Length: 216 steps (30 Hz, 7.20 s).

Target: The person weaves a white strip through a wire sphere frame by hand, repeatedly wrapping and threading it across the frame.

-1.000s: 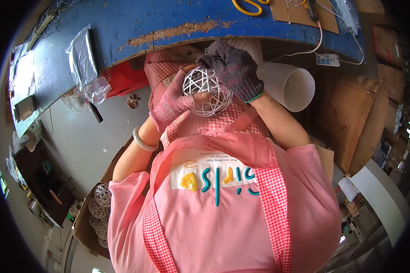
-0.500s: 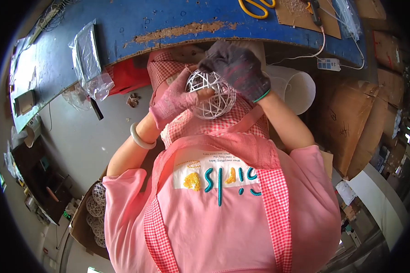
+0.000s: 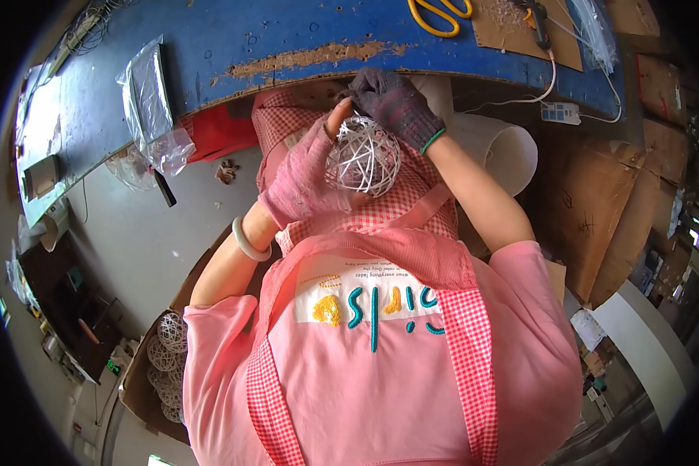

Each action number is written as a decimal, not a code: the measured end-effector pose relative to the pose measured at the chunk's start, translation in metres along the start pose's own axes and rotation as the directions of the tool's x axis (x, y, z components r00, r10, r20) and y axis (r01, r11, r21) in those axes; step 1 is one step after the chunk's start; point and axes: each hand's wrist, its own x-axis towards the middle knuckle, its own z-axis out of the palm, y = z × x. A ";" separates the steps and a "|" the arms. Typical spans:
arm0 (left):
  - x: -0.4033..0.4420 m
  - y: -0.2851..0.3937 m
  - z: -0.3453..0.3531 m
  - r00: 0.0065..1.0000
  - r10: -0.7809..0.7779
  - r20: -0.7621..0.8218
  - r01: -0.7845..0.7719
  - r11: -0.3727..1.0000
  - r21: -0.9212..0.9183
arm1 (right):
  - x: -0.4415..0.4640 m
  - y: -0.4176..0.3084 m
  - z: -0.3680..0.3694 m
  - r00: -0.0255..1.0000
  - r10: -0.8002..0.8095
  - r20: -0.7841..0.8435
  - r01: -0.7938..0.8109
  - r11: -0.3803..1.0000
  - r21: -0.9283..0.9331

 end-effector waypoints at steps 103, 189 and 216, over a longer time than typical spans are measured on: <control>0.034 -0.088 -0.008 0.872 -0.315 0.375 0.410 0.888 -0.206 | 0.002 0.008 -0.039 0.927 0.340 -0.157 -0.260 0.886 0.384; 0.014 -0.043 -0.007 0.902 -0.275 0.334 0.428 0.677 -0.599 | -0.046 -0.008 0.011 0.908 0.409 -0.093 -0.345 0.854 0.390; 0.012 -0.043 -0.007 0.948 -0.199 0.247 0.280 0.892 -0.356 | -0.045 -0.002 0.015 0.856 0.496 0.150 -0.452 0.575 0.682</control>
